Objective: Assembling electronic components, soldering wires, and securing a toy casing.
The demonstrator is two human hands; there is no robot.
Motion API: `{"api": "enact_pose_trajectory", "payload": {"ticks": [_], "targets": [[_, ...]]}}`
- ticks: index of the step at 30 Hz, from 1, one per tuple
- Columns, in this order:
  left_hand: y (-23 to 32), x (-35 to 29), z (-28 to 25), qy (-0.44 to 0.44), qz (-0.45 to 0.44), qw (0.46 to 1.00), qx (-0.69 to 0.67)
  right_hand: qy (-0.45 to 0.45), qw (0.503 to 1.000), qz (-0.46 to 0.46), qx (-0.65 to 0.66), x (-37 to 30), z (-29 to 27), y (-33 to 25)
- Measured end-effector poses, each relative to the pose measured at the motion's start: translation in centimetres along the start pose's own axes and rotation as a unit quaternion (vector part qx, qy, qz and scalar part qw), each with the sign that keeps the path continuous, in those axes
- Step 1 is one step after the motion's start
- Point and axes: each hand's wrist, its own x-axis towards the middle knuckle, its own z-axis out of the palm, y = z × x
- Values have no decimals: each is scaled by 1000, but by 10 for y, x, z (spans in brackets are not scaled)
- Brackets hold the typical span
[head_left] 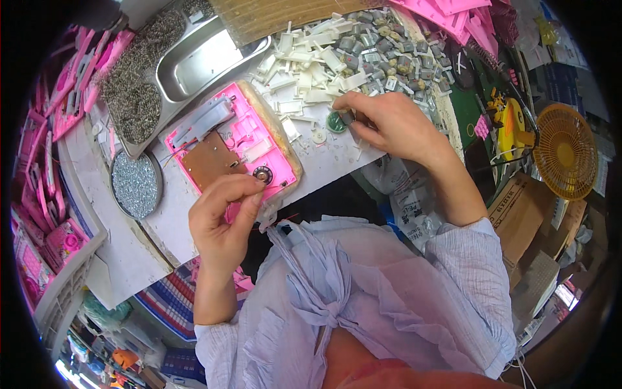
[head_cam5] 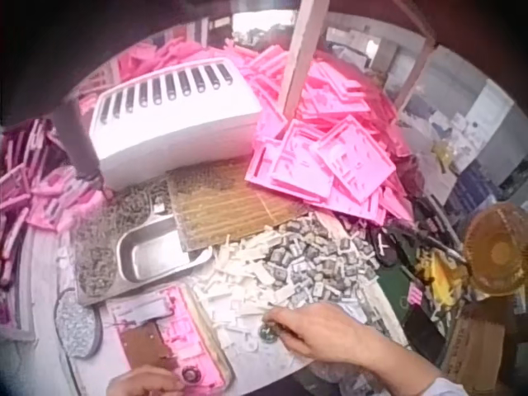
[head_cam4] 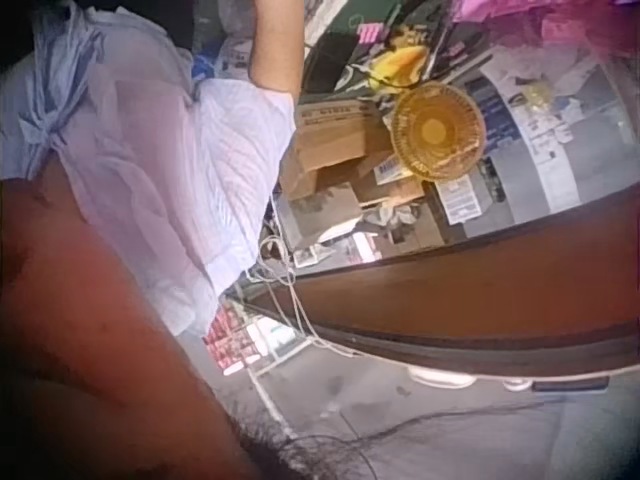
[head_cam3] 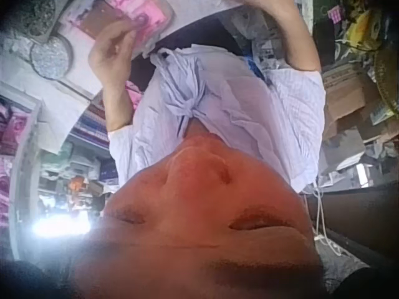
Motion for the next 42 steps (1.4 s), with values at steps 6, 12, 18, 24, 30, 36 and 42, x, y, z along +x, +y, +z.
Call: {"api": "enact_pose_trajectory", "payload": {"ticks": [6, 12, 18, 24, 30, 36, 42], "targets": [[-6, -15, 4, -1, 6, 1000, 3, 9, 1000, -19, 5, 2, 7, 1], [-4, -17, 19, 30, -26, 999, -35, -9, 992, -43, -122, 6, 15, -5], [-10, -10, 21, -6, 84, 995, 49, -27, 979, 48, 198, -2, -6, -2], [-8, -12, 35, 15, 19, 1000, 20, -68, 750, 110, 649, -10, 34, -70], [-6, -16, 31, 34, -9, 999, -33, -111, 703, 104, 695, 0, 45, -75], [-10, -19, 28, 37, -32, 997, -63, -115, 767, 105, 622, 4, 42, -83], [-13, -20, 27, 61, 48, 997, -2, 49, 934, -76, 345, 1, 49, -83]]}}
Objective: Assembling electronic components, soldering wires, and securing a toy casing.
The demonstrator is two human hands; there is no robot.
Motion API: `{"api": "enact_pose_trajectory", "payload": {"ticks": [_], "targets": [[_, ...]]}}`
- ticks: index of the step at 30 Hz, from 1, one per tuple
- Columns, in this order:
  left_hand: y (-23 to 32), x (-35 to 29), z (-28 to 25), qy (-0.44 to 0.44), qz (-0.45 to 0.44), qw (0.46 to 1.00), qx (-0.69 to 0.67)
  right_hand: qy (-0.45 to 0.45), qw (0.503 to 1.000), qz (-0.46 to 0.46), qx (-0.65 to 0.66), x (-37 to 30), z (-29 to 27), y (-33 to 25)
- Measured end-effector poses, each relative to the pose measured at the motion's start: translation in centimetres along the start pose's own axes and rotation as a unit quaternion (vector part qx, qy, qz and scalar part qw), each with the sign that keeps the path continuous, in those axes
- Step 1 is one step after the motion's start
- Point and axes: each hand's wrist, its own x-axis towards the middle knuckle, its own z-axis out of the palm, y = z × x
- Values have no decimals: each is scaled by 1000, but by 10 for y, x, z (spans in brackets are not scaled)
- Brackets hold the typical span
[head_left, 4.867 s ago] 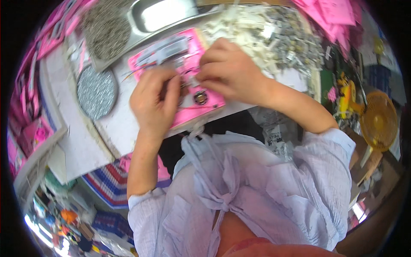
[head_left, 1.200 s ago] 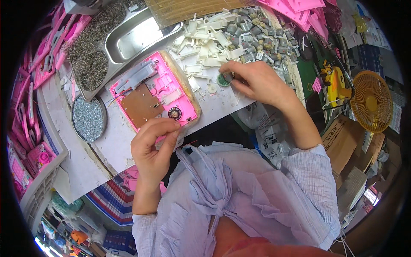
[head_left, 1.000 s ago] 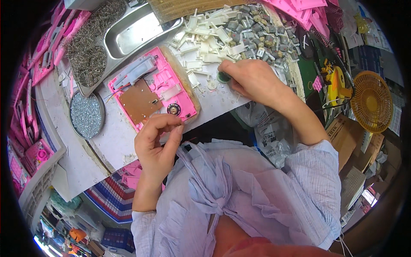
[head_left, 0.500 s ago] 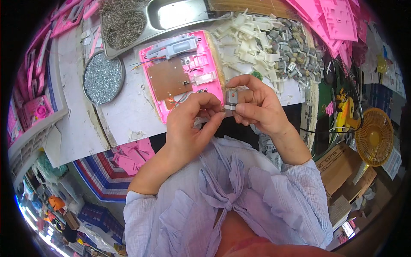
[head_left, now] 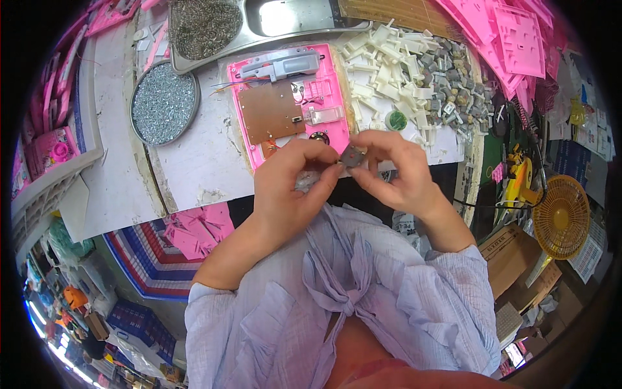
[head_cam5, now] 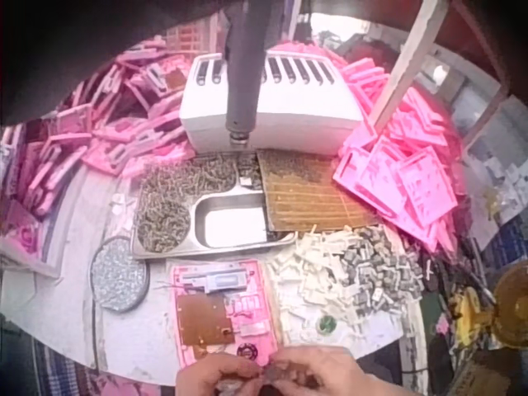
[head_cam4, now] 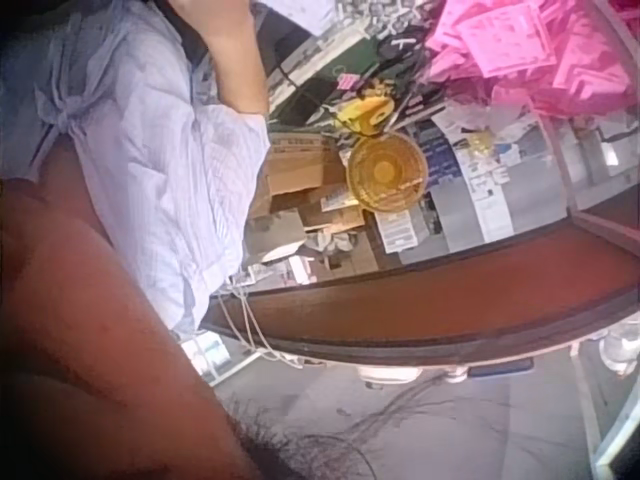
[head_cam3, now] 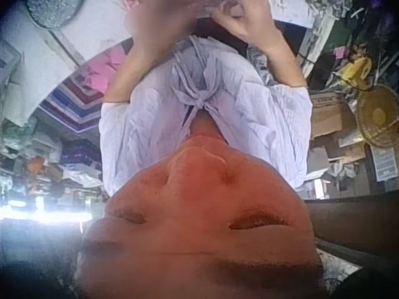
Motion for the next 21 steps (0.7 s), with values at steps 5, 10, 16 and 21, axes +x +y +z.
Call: {"api": "enact_pose_trajectory", "payload": {"ticks": [5, 10, 16, 21], "targets": [[-6, 11, -7, 3, 233, 953, 192, -89, 964, 203, 147, 21, -12, -22], [-3, 11, -13, 8, 193, 973, 129, -78, 997, 8, 7, 17, -11, -17], [-4, 7, -20, -41, 118, 989, 76, -102, 993, -10, 61, 15, -7, -19], [-4, 9, -20, -25, 193, 967, 163, -77, 995, -39, -50, 17, -5, -27]]}}
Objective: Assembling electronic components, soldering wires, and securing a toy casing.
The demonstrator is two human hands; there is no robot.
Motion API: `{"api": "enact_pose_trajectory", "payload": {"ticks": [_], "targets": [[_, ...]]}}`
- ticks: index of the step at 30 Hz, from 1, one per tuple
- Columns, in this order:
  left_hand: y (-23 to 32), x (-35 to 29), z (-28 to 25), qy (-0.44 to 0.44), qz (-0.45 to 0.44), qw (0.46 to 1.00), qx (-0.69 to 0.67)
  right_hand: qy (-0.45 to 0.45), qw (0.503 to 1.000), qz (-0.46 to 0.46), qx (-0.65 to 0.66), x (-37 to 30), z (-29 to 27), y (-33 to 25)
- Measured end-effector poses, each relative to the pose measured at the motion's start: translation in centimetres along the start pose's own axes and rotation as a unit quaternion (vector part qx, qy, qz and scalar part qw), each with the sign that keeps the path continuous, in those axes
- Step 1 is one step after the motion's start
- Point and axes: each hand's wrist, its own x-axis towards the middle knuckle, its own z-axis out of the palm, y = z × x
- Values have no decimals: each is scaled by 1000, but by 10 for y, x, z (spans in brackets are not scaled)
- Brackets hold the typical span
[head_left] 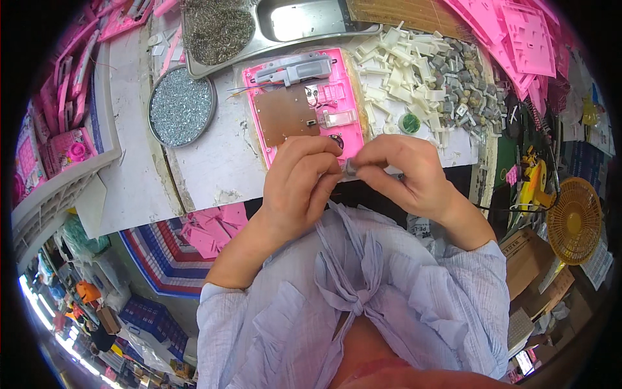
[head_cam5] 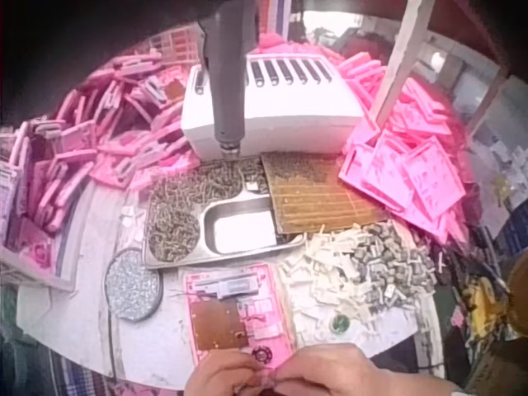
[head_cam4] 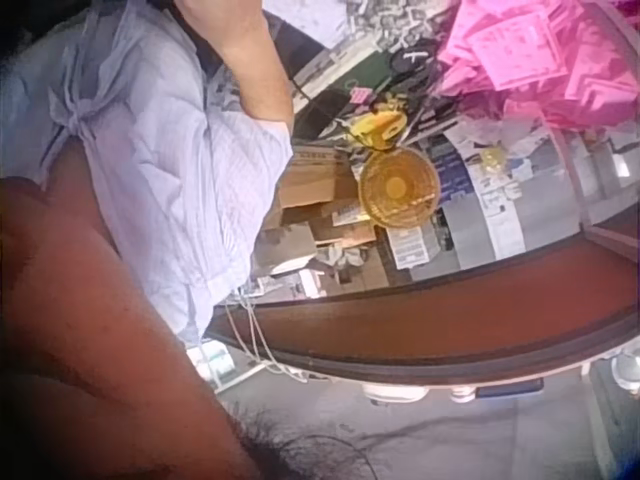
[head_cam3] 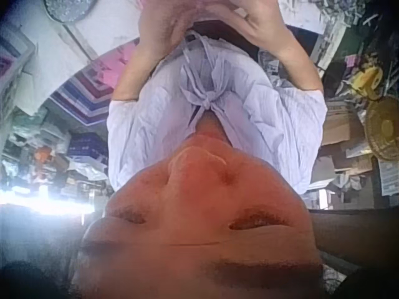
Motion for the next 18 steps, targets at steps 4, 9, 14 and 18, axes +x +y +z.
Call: {"api": "enact_pose_trajectory", "payload": {"ticks": [4, 9, 14, 18], "targets": [[-2, 4, 4, 29, 38, 998, 50, 69, 975, 110, 180, 3, 10, 2], [-2, 6, 8, 45, -8, 999, 21, 36, 998, 13, 44, 1, 0, 3], [-2, 4, 14, 50, -23, 998, 23, 76, 992, -72, -75, 2, 2, 11], [-6, 2, 16, 77, -48, 996, 6, 101, 984, -95, -114, 3, -1, 13]]}}
